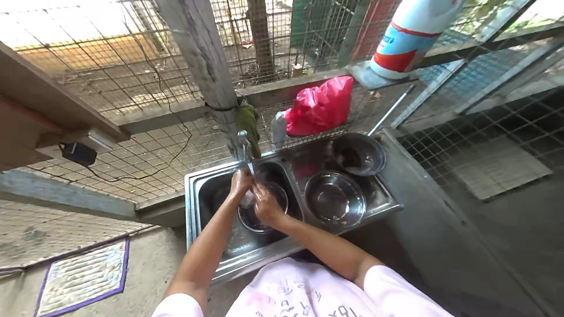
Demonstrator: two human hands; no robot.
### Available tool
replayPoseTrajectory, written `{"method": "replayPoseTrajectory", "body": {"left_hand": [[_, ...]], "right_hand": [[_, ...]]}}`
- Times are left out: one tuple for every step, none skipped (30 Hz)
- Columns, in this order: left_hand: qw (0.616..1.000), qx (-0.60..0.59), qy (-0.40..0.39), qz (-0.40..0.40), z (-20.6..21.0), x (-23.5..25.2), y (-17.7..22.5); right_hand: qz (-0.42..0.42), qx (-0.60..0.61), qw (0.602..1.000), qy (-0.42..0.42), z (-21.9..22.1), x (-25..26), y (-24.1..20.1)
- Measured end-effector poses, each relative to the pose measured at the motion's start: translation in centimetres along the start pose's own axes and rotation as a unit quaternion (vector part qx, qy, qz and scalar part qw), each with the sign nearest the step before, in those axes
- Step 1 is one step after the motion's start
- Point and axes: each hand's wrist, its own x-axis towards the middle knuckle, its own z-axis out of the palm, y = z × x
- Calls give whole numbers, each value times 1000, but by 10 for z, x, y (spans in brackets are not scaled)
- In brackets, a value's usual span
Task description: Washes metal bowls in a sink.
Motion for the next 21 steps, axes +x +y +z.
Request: {"method": "replayPoseTrajectory", "body": {"left_hand": [[999,-29,27,12,-5,-4,-2],[996,-69,52,25,-9,-8,-4],[990,-118,71,37,-12,-12,-6],[980,-167,92,47,-15,-16,-8],[968,-216,115,58,-15,-20,-9],[953,-261,135,65,-14,-24,-11],[938,-303,150,70,-12,-26,-12],[924,-341,160,68,-10,-29,-14],[911,-371,167,61,-8,-31,-15],[901,-394,172,52,-6,-35,-17],[894,-409,178,44,-6,-37,-19],[889,-420,177,36,-6,-40,-23],[886,-428,176,30,-6,-43,-28],[883,-434,176,25,-6,-45,-32],[880,-442,176,21,-4,-46,-36],[877,-446,175,20,-1,-46,-39],[877,-447,173,21,1,-45,-41],[877,-448,170,23,2,-42,-41],[879,-447,166,27,3,-39,-40],[881,-443,163,30,3,-37,-40],[887,-433,160,30,1,-34,-38]], "right_hand": [[23,18,999,21,0,16,6],[49,45,997,39,-3,33,14],[74,73,993,52,-7,48,22],[90,89,989,75,-9,62,29],[97,87,987,93,-9,72,31],[87,68,989,101,-6,76,27],[57,29,993,98,0,75,19],[10,-26,995,98,10,71,9],[-39,-84,991,99,18,64,0],[-71,-111,986,105,21,60,-6],[-69,-107,987,97,16,60,-8],[-24,-81,994,66,5,63,-7],[43,-39,998,31,-8,71,0],[112,1,994,-5,-19,82,10],[161,26,986,-24,-24,89,19],[174,29,984,-32,-23,90,23],[150,14,988,-32,-19,83,18],[98,-22,994,-31,-10,74,11],[33,-64,997,-34,-1,63,1],[-22,-98,995,-25,8,55,-5],[-42,-109,993,-9,11,52,-6]]}}
